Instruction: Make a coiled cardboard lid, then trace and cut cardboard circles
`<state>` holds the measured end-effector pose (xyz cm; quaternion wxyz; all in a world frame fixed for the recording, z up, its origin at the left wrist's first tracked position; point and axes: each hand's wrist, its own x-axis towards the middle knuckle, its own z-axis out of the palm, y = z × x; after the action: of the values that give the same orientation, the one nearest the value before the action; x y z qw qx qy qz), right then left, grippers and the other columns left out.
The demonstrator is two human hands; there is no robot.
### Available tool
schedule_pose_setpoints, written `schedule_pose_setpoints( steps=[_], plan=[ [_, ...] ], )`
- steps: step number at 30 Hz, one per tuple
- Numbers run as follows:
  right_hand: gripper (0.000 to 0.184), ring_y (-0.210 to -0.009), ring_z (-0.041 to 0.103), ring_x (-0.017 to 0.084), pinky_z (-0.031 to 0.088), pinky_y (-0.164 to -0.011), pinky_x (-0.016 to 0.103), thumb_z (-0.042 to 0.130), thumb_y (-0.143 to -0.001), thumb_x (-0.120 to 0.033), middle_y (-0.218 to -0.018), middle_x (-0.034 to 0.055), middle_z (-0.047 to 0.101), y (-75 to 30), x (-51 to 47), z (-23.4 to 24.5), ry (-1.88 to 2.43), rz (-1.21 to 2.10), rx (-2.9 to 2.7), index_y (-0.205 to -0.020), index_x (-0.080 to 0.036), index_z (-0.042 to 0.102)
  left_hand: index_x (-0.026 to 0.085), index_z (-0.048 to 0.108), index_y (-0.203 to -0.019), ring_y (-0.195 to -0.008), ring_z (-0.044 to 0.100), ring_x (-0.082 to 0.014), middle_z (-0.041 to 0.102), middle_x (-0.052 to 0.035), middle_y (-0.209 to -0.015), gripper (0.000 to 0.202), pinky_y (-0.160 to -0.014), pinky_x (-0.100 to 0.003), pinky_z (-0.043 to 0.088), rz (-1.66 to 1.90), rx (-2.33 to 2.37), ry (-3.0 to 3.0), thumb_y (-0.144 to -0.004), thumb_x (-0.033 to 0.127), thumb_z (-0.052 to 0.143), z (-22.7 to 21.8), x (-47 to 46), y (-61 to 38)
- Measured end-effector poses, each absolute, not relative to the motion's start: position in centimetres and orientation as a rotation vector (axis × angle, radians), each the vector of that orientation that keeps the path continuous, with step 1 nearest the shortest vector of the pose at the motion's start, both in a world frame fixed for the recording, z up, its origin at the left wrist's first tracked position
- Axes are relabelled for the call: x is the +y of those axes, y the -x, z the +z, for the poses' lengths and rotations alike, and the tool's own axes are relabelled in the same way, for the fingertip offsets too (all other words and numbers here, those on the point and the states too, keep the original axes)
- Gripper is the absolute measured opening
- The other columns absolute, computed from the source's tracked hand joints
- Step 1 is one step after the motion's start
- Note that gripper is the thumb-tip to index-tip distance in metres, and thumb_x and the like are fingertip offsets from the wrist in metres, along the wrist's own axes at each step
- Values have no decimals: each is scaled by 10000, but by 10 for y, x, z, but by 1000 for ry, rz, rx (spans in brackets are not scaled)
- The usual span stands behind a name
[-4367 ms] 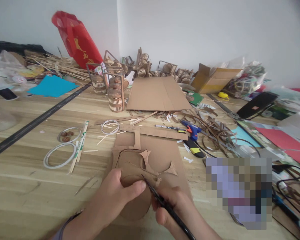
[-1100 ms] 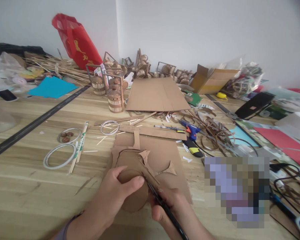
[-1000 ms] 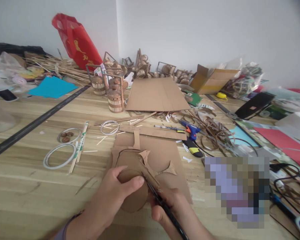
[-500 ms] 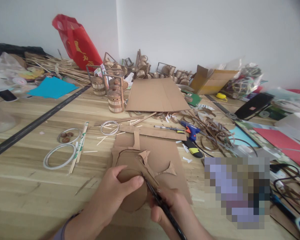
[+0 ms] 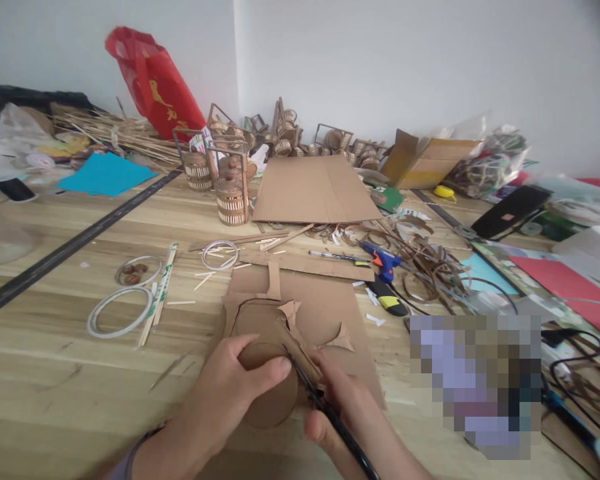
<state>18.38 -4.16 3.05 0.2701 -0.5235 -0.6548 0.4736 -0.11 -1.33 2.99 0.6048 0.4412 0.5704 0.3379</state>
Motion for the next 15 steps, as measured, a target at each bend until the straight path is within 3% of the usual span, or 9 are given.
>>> schedule_pose_setpoints(
  steps=[6, 11, 15],
  plan=[
    [950, -576, 397, 130, 330, -524, 229, 388, -727, -955, -688, -18, 537, -184, -42, 35, 1348, 1305, -1770, -1199, -164, 618, 205, 770, -858, -843, 705, -262, 793, -11, -814, 312, -696, -278, 512, 796, 1356, -1012, -645, 433, 770, 34, -13, -1],
    [944, -562, 345, 122, 355, -540, 223, 390, -714, -956, -633, -54, 450, -185, -42, 33, 1359, 1288, -1794, -1205, -187, 630, 213, 771, -786, -813, 695, -271, 780, -11, -763, 274, -677, -287, 498, 799, 1357, -1036, -630, 438, 767, 38, -13, -2],
    [942, -573, 373, 126, 358, -535, 222, 371, -715, -960, -649, -40, 484, -185, -41, 32, 1355, 1267, -1823, -1175, -184, 642, 197, 763, -891, -842, 704, -287, 789, -36, -828, 393, -687, -299, 508, 792, 1408, -992, -598, 455, 812, 35, -14, 1]
  ],
)
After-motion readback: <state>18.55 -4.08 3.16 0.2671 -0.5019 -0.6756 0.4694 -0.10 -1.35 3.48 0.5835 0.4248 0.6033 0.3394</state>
